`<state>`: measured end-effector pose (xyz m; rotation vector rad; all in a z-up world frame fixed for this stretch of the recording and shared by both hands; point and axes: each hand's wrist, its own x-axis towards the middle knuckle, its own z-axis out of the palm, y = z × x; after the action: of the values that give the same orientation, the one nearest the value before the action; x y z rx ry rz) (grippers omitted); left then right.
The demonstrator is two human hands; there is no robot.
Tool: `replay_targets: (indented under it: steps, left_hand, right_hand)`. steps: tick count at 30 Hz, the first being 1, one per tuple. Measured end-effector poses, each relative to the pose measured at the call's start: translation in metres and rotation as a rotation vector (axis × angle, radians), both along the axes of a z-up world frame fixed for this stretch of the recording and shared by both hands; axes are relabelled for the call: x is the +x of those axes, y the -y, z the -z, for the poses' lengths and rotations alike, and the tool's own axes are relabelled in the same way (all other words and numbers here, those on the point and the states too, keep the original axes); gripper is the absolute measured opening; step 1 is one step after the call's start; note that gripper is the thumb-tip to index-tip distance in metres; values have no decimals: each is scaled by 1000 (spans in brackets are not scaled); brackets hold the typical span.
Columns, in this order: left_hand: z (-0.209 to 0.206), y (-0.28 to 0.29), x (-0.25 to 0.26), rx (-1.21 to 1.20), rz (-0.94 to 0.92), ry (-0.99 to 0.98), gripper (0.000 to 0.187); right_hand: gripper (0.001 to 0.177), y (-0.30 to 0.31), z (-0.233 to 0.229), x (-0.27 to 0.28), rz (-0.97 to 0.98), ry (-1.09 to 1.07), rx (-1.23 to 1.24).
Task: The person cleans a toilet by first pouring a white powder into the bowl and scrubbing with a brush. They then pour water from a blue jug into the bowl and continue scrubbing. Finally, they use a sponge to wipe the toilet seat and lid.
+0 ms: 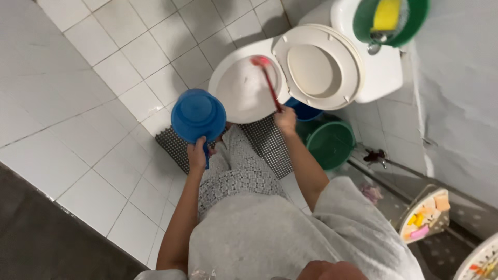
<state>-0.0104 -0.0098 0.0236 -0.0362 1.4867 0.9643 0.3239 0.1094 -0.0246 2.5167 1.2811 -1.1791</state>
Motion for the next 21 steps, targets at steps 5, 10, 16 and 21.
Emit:
replay_targets:
  steps: [5, 10, 16, 21]
  left_hand:
    - [-20, -14, -5, 74, 115, -39, 41]
    - [-36, -30, -8, 188, 113, -30, 34]
    - [-52, -20, -9, 186, 147, -42, 27]
    - [-46, -12, -3, 214, 206, -40, 28]
  right_hand:
    - [47, 26, -14, -7, 49, 103, 13]
    - [48, 43, -21, -5, 42, 120, 58]
    - [40, 49, -27, 0, 38, 127, 60]
    - [36, 48, -32, 20, -48, 64, 287]
